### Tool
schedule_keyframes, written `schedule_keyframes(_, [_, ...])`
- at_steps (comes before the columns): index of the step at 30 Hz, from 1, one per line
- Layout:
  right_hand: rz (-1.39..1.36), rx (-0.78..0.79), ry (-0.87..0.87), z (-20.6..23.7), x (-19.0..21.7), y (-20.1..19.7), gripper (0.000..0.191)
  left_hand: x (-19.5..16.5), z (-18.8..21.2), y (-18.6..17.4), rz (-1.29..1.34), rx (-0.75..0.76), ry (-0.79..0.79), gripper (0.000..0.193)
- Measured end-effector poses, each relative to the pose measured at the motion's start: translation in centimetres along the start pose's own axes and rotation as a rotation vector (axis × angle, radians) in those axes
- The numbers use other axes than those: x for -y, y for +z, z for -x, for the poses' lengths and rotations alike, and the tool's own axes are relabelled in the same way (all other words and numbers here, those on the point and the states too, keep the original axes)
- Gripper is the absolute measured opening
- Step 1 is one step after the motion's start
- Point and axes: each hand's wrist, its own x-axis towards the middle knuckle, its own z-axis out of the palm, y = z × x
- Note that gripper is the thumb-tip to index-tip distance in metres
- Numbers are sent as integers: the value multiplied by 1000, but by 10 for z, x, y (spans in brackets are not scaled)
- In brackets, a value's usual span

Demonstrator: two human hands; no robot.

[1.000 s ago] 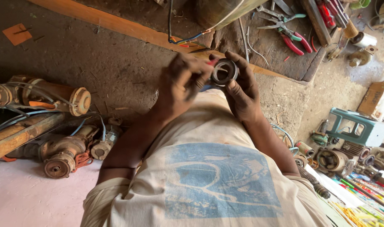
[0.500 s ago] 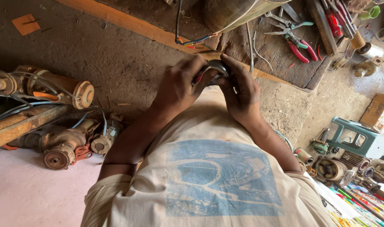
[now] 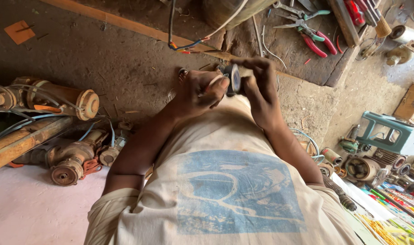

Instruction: The person strips the insulation from several colored wires using pliers, then twists the exposed copper strands together. They wrap the connection with black electrical tape and place the finished assembly into a metal can.

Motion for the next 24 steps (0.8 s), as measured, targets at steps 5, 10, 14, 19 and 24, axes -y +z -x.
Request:
schedule_keyframes(5, [249, 121, -11, 2, 5, -12, 37, -4, -13, 9, 33, 97, 45, 42])
schedule_keyframes(10, [-12, 161, 35, 3, -4, -32, 23, 0, -13, 18, -60, 27, -31, 39])
schedule_keyframes(14, [-273, 162, 69, 7, -3, -49, 27, -7, -8, 14, -475, -94, 348, 21])
schedule_keyframes(19, [-266, 151, -142, 3, 28, -99, 29, -23, 36, -48, -907, -316, -189, 16])
schedule_keyframes(24, [39, 244, -180, -8, 42, -118, 24, -49, 63, -30, -1270, 127, -734, 51])
